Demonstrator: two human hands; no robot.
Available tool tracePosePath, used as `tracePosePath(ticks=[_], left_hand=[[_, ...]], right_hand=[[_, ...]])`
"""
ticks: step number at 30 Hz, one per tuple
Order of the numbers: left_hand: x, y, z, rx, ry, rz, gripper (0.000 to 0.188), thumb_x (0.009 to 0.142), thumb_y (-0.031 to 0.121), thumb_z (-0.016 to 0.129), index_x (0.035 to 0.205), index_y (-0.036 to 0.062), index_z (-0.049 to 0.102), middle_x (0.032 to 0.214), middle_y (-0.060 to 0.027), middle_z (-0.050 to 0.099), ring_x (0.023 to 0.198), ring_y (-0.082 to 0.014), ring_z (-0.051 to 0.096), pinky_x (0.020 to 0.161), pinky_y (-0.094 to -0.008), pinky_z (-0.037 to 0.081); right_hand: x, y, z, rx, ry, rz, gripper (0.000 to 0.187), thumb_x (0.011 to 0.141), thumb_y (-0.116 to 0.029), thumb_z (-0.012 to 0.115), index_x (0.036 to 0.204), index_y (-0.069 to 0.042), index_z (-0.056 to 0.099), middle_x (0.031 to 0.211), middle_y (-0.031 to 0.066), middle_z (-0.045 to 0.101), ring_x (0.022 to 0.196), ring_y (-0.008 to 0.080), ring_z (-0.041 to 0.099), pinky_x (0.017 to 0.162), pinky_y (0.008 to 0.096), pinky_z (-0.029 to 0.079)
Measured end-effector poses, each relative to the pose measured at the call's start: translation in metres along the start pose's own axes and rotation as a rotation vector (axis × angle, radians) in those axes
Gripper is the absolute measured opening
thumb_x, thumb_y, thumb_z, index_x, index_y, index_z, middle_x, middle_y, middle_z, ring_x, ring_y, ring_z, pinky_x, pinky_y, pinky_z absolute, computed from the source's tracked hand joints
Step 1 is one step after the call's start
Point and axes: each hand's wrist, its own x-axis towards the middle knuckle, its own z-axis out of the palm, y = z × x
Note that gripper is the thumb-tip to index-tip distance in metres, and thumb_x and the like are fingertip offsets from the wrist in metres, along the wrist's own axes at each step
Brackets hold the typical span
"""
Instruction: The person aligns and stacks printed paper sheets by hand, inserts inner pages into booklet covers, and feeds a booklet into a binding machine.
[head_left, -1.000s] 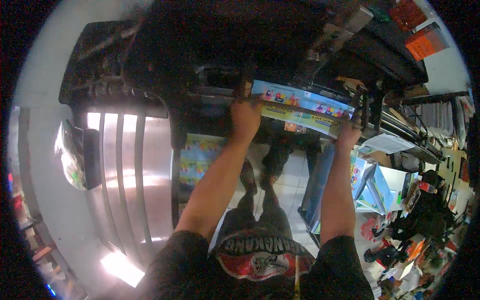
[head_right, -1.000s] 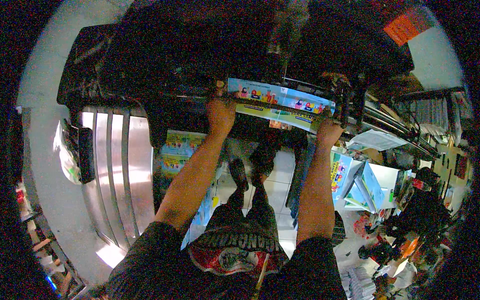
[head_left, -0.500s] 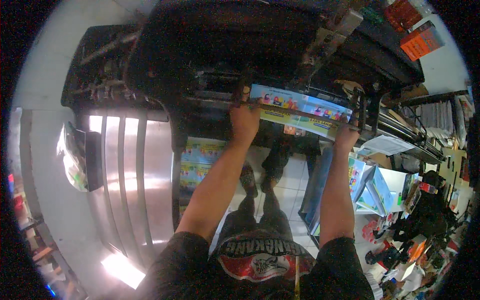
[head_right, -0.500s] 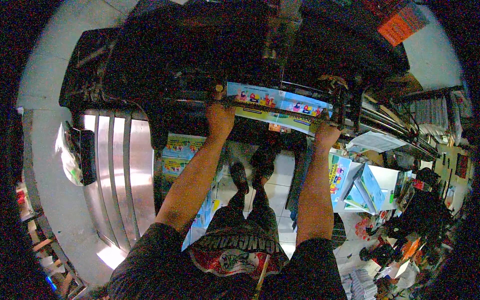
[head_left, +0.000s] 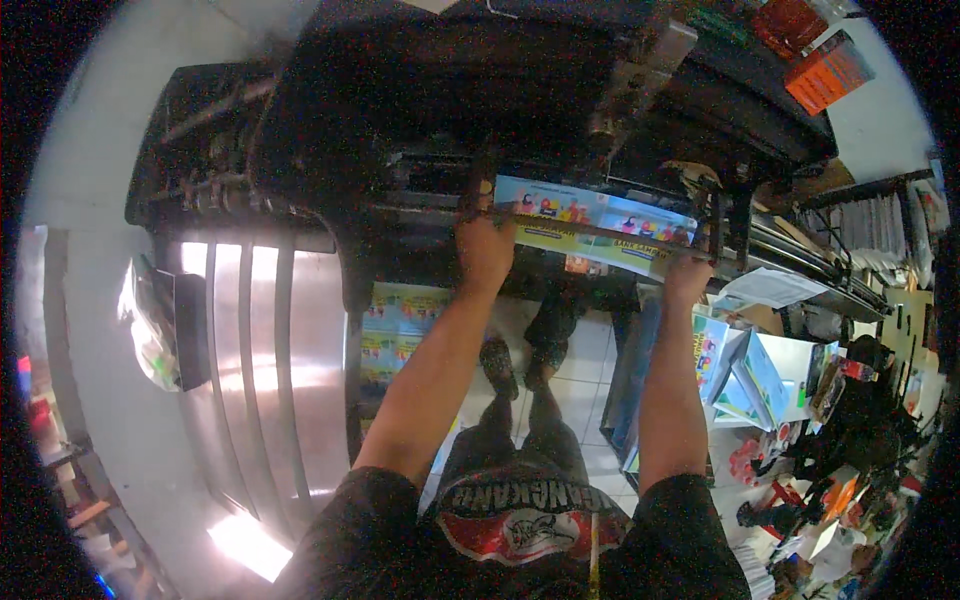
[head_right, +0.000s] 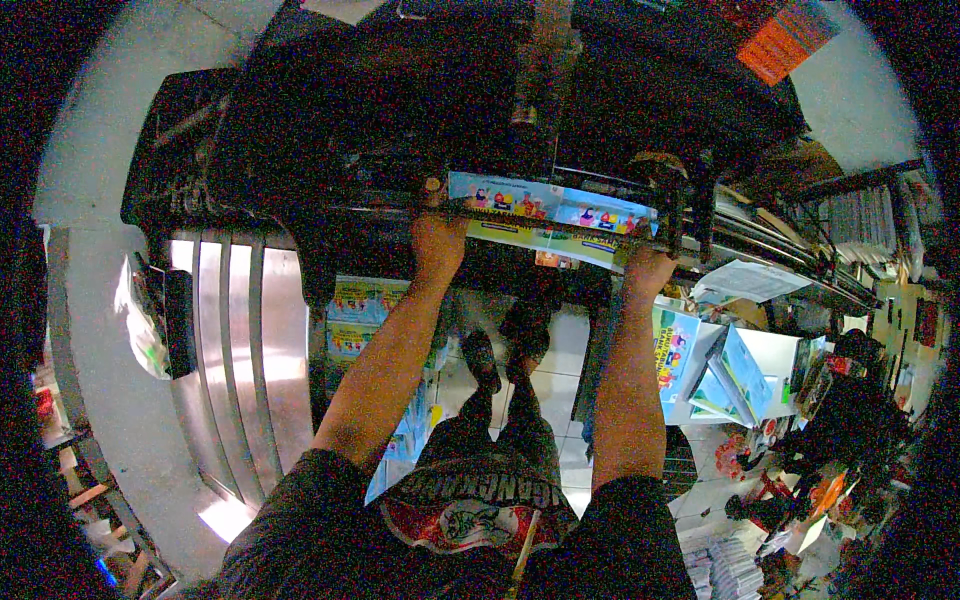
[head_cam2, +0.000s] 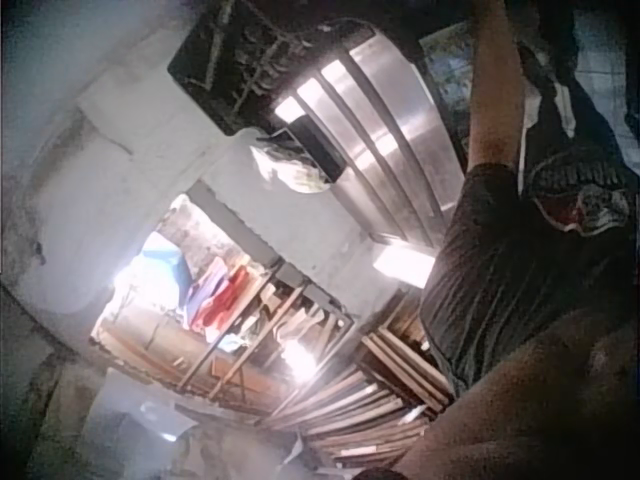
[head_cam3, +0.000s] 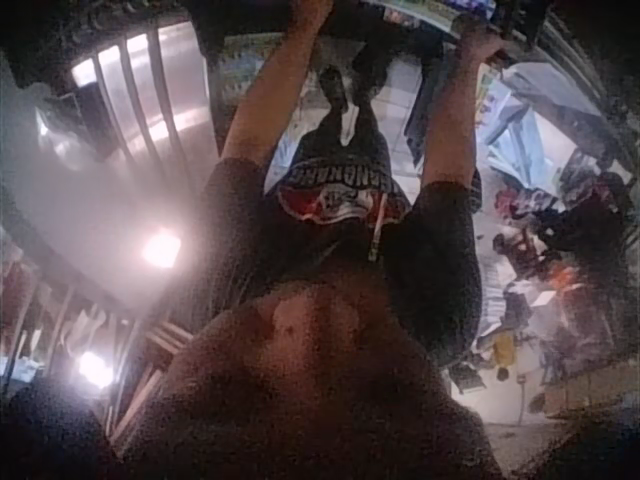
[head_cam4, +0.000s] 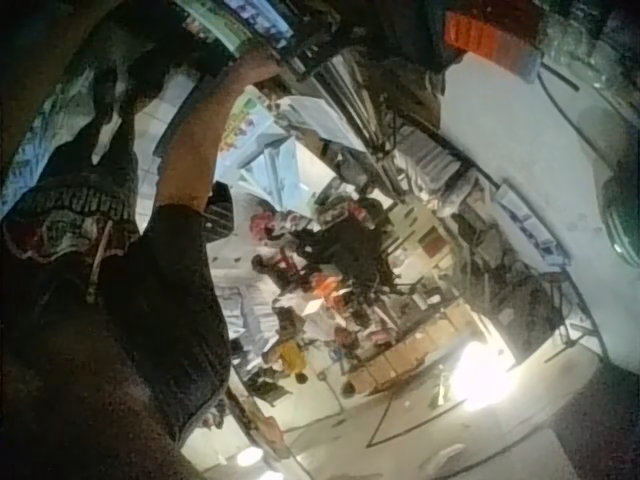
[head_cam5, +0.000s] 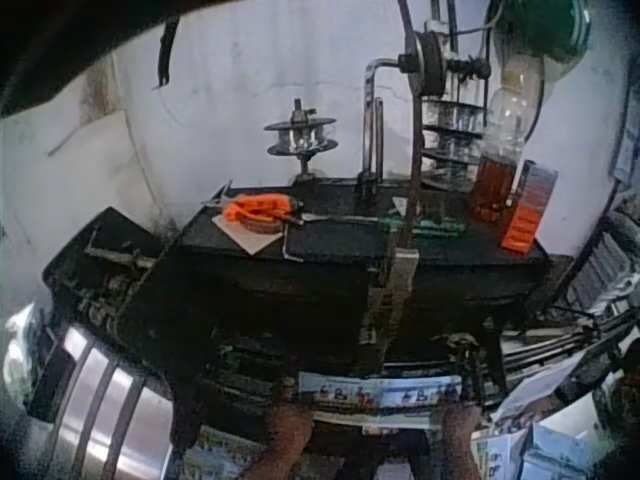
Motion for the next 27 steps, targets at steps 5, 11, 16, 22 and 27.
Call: tracePosePath(ticks=[5,11,16,22,27], left_hand=[[0.000,0.006,-0.005,0.037,-0.218,-0.094,0.054,0.074,0.017,0.074,0.121,-0.0002,0.052,0.113,-0.0234,0.057,0.104,-0.0407,0.054,0.091,-0.0435,0.044],[0.000,0.005,-0.008,-0.109,-0.052,0.000,0.055,0.074,0.020,0.074,0.121,-0.0002,0.053,0.113,-0.0226,0.058,0.104,-0.0396,0.055,0.090,-0.0427,0.044],[-0.002,0.004,-0.009,0.134,-0.202,-0.100,0.050,0.075,0.028,0.073,0.112,-0.0028,0.059,0.106,-0.0237,0.062,0.092,-0.0410,0.060,0.082,-0.0443,0.048],[-0.002,-0.002,0.000,0.059,-0.092,-0.008,0.040,0.076,0.032,0.071,0.080,-0.0079,0.066,0.087,-0.0272,0.064,0.079,-0.0425,0.062,0.075,-0.0482,0.049],[-0.003,-0.003,0.003,0.005,-0.020,-0.009,0.039,0.076,0.032,0.071,0.076,-0.0068,0.066,0.082,-0.0267,0.064,0.077,-0.0440,0.061,0.074,-0.0494,0.049]], right_hand=[[0.002,0.014,0.006,0.084,0.036,-0.003,0.030,0.088,-0.012,0.057,0.114,0.003,0.058,0.087,0.0112,0.063,0.076,0.0181,0.056,0.070,0.0343,0.047],[0.002,0.004,0.003,0.039,-0.009,0.030,0.041,0.085,-0.028,0.065,0.114,0.000,0.059,0.112,0.0235,0.060,0.101,0.0431,0.055,0.087,0.0470,0.044],[-0.001,-0.017,-0.002,0.069,0.002,0.069,0.038,0.086,-0.026,0.065,0.113,0.000,0.059,0.104,0.0215,0.063,0.091,0.0378,0.057,0.081,0.0441,0.045],[-0.002,-0.009,-0.003,0.059,-0.017,0.111,0.035,0.086,-0.023,0.066,0.111,0.001,0.059,0.097,0.0159,0.063,0.081,0.0288,0.056,0.073,0.0396,0.046],[-0.005,-0.028,-0.005,0.214,-0.020,0.147,0.033,0.086,-0.019,0.065,0.111,0.001,0.058,0.097,0.0119,0.062,0.081,0.0223,0.054,0.072,0.0368,0.047]])
